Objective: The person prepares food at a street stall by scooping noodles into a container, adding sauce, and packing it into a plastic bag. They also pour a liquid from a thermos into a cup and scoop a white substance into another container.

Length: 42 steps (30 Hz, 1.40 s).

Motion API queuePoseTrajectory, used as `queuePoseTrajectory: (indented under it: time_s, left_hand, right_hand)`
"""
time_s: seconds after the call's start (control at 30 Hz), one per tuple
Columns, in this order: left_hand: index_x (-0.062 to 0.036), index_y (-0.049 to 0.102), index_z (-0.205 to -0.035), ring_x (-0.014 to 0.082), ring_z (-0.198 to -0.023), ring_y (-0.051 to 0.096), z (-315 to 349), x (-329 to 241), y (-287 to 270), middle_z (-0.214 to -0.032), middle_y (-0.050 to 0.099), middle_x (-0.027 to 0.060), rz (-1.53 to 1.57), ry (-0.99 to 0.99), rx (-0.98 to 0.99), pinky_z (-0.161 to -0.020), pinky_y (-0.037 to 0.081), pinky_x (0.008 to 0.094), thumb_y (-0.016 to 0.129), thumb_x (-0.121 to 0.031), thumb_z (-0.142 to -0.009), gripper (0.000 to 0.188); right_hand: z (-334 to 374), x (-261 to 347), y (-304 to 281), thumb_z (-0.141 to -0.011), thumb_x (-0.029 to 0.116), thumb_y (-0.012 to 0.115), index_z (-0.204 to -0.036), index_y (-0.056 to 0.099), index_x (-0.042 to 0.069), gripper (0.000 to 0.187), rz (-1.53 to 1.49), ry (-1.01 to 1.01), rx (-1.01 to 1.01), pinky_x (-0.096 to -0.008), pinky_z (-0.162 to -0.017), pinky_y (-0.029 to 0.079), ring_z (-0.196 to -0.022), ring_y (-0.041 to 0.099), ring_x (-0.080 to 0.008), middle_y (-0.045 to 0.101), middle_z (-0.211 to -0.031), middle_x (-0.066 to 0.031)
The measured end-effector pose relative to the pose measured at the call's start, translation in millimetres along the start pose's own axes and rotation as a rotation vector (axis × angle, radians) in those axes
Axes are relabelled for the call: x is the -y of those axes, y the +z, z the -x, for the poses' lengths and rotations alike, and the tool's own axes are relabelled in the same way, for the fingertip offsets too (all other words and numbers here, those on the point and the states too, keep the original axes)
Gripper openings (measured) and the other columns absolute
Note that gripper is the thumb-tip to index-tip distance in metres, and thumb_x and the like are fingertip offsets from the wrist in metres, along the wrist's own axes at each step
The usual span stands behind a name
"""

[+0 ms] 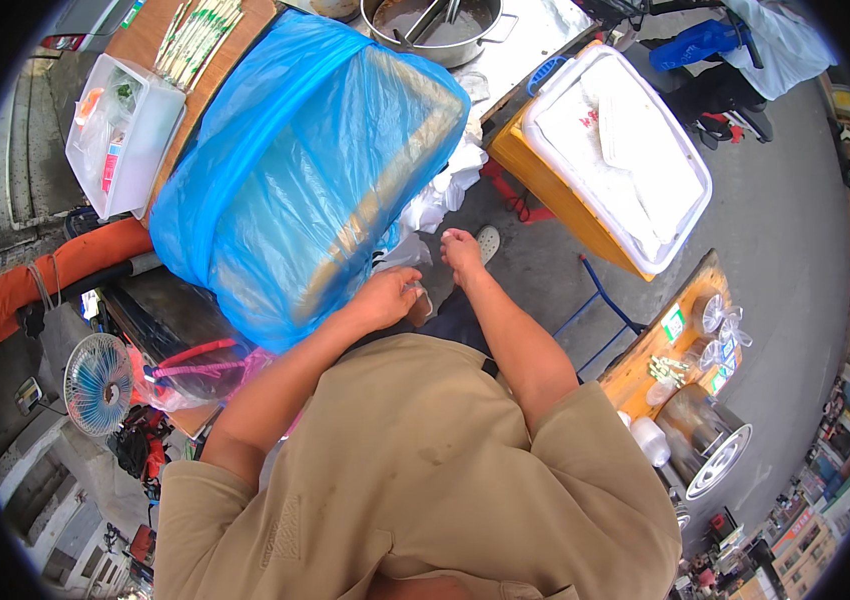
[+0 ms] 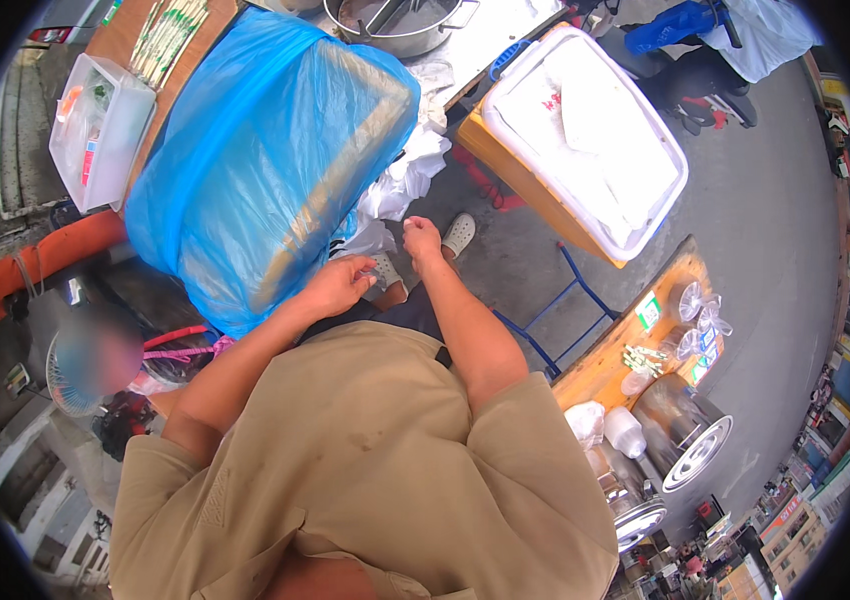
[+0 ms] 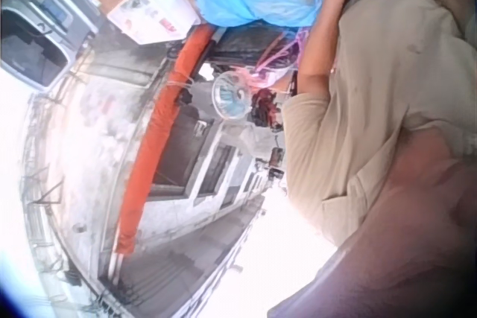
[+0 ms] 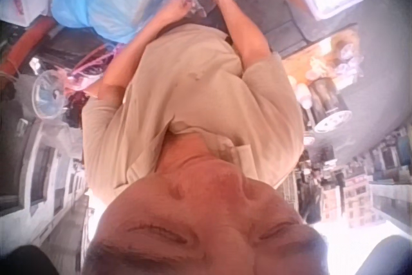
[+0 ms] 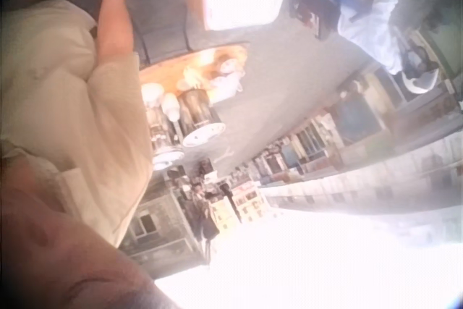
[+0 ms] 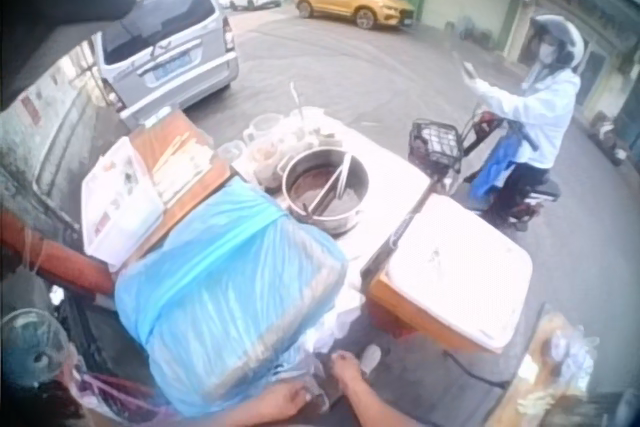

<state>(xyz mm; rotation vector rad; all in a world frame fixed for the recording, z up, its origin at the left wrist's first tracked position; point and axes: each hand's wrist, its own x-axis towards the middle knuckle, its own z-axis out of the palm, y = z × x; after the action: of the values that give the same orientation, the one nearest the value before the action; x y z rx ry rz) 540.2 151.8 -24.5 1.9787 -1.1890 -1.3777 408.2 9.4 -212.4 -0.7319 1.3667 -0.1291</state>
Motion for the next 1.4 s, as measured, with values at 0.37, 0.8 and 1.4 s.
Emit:
queuePoseTrajectory:
  time_s: [0.37,0.8,1.4]
  left_hand:
    - [0.0021,0.063,-0.128,0.0238,-0.099,0.070,3.4,-16.3,-11.0,-0.114,0.072,0.0185,0.043,-0.125,0.047,-0.088,0.055,0.0361,0.066,-0.018,-0.098,0.036]
    - [-0.0076,0.051,-0.143,0.0400,-0.144,0.038,-149.5,-120.5,-16.1,-0.157,0.040,0.0152,-0.427,0.428,-0.177,-0.116,0.036,0.0483,0.077,-0.012,-0.084,0.065]
    - [-0.0051,0.057,-0.110,0.0176,-0.090,0.071,-280.0,-226.3,17.0,-0.104,0.069,0.0073,0.752,-0.233,0.482,-0.078,0.060,0.0324,0.073,-0.009,-0.091,0.025]
  right_hand:
    - [-103.5,104.7,9.0,-0.086,0.012,0.075,-0.104,0.071,0.004,0.020,-0.061,-0.256,-0.321,-0.0355,-0.082,0.053,-0.092,0.066,-0.0205,0.071,-0.101,-0.0082]
    - [26.0,118.4,-145.8,-0.094,0.008,0.067,-0.100,0.063,0.003,0.009,0.479,-0.965,-0.265,-0.0340,-0.077,0.054,-0.081,0.068,-0.0293,0.072,-0.095,-0.0114]
    - [92.4,237.5,-267.0,-0.096,0.016,0.067,-0.103,0.055,0.003,0.019,0.454,-0.796,-0.426,-0.0441,-0.060,0.048,-0.064,0.061,-0.0344,0.061,-0.073,-0.0180]
